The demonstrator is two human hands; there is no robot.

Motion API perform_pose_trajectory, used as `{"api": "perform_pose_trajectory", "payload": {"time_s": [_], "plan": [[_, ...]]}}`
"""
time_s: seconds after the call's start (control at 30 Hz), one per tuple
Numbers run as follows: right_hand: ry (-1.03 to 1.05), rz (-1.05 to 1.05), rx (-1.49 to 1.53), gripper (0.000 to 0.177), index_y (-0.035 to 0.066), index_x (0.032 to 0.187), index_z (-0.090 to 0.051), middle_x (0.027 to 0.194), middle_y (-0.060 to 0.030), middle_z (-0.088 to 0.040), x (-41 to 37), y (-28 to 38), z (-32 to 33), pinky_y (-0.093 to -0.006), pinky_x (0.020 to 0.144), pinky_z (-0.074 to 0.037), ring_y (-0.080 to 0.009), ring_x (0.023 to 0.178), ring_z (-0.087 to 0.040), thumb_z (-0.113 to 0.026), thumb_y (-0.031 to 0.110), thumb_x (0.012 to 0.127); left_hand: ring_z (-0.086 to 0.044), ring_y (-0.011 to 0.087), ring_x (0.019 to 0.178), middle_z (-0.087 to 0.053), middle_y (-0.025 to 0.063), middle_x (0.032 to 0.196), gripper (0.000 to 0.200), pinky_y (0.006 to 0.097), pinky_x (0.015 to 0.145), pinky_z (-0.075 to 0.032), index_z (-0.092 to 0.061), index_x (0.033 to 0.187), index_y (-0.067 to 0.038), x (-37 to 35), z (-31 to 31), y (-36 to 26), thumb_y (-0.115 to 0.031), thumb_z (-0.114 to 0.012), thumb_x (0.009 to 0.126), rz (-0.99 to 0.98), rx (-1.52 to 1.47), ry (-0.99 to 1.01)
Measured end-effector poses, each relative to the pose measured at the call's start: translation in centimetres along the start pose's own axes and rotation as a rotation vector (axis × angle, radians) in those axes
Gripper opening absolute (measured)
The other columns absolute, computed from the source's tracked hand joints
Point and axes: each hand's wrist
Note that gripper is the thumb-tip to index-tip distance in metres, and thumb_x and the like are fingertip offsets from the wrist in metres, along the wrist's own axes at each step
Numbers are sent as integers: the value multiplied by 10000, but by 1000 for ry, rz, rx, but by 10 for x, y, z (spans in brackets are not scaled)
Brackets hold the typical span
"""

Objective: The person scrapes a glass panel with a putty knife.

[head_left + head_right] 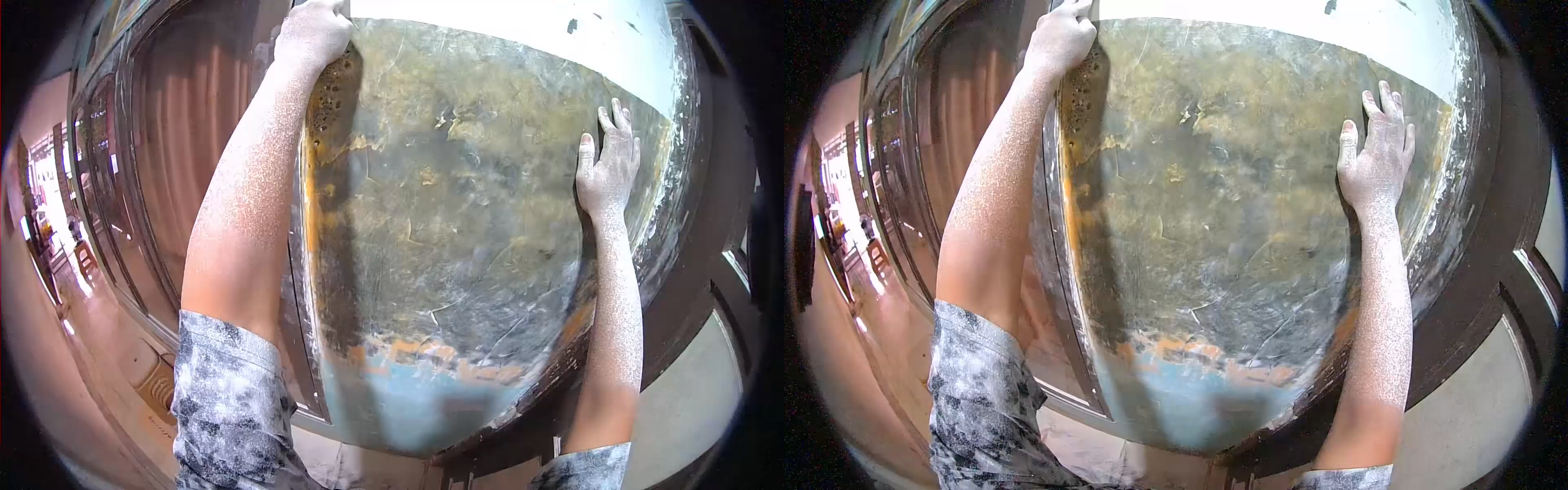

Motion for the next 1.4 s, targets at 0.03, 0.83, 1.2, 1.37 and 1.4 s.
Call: {"api": "perform_pose_trajectory", "payload": {"time_s": [0.03, 0.83, 1.2, 1.37, 1.4], "plan": [[2, -1, -1, 478, 160, 1480, -448, 1610, -69, -346, -1, 0, 0, -525, 1248, -158, -260, 1523, -265, -510, 308, 1030, -593, 397, 1222, -528, 173, 1456, 623, 459, 1043, -491, -511, 1468, -212, 0, -1, 0, -86, -430, 863, -1, 1, 2], [-40, 1, 32, 471, 162, 1457, -475, 1591, -61, -377, -3, 0, -2, -537, 1240, -164, -257, 1510, -295, -532, 323, 1018, -648, 423, 1126, -654, 149, 1310, 587, 484, 1062, -485, -562, 1435, -216, -30, 16, 16, -122, -443, 867, 22, 244, 264], [-33, -25, 58, 466, 158, 1427, -508, 1583, -68, -393, -2, 1, 1, -517, 1243, -166, -252, 1507, -304, -560, 331, 998, -641, 408, 1130, -582, 125, 1407, 652, 461, 996, -524, -513, 1463, -244, 2, 18, -19, -76, -434, 838, -61, 95, 21], [-33, -20, 73, 473, 158, 1429, -506, 1585, -67, -389, -2, -1, 0, -516, 1244, -163, -252, 1507, -304, -562, 338, 996, -660, 444, 1056, -677, 247, 1176, 479, 501, 981, -518, -638, 1298, -139, 18, -14, 20, -136, -460, 853, 44, 278, 101], [-37, -18, 72, 474, 158, 1430, -505, 1583, -68, -391, -2, -1, 0, -518, 1243, -163, -251, 1507, -305, -562, 342, 996, -645, 452, 1083, -661, 237, 1235, 571, 506, 1015, -496, -559, 1422, -182, 15, -14, 20, -142, -446, 863, -49, 346, 108]]}}
Point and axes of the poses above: each hand's wrist, its own x-axis towards the middle knuckle, its own z-axis out of the back of the hand, y = z × x
